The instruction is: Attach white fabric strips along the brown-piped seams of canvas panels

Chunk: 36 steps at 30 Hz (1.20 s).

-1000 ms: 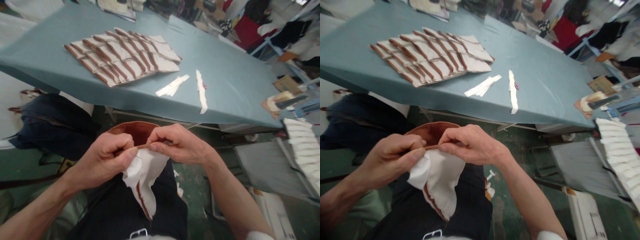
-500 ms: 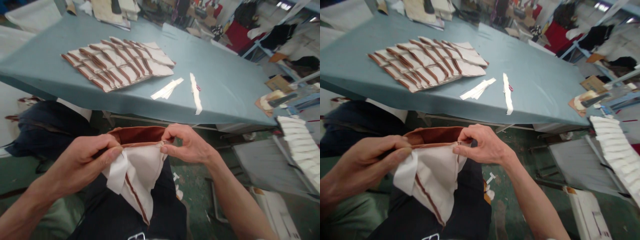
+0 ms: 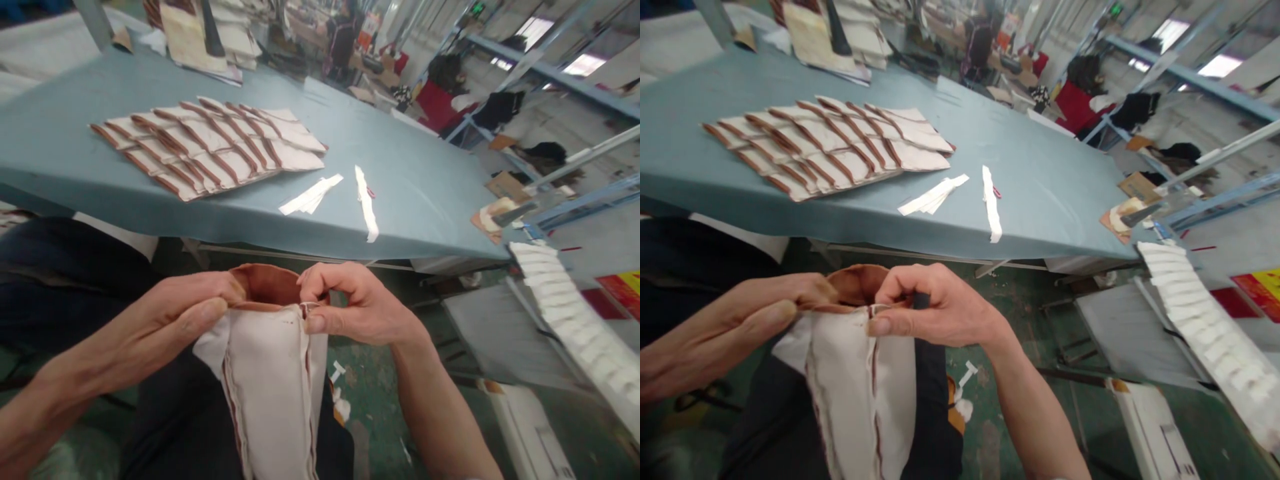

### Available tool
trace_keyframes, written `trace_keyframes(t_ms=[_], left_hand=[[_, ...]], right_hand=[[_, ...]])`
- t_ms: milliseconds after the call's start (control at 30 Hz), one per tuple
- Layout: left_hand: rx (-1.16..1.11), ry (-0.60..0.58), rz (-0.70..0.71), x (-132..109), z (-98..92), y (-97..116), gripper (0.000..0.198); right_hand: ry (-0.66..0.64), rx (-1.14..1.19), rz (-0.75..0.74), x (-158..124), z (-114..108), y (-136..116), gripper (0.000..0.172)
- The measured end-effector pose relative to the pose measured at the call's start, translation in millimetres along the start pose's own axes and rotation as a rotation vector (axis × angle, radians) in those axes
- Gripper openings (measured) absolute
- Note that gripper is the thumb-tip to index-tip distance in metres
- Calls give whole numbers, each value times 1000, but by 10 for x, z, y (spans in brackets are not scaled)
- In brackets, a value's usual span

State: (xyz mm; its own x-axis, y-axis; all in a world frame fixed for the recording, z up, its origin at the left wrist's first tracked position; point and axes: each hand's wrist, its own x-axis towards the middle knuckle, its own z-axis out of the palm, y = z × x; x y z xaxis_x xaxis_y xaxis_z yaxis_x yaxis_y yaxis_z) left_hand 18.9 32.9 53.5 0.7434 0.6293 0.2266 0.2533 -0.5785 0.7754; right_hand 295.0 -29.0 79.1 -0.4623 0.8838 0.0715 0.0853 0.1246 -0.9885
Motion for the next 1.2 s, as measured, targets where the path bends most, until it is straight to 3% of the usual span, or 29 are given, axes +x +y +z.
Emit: trace_keyframes(t_ms=[100,233,567,867,1067,1200], left_hand=[[-88,-75,86,119,9,58,34],[-199,-152,65,232,100,162,30],[-295,-133,-111,238,183,214,26],[-436,-144,-238,161,188,145,26],[-488,-137,-278,167,194,149,22],[-429,-138,-234,180,151,150,28]], right_hand=[[-21,10,21,55,43,12,43],[-25,53,33,130,84,63,48],[-10,137,117,213,199,347,63],[-55,195,93,212,219,300,47],[-30,49,68,197,239,247,41],[-7,-73,44,197,244,235,36]])
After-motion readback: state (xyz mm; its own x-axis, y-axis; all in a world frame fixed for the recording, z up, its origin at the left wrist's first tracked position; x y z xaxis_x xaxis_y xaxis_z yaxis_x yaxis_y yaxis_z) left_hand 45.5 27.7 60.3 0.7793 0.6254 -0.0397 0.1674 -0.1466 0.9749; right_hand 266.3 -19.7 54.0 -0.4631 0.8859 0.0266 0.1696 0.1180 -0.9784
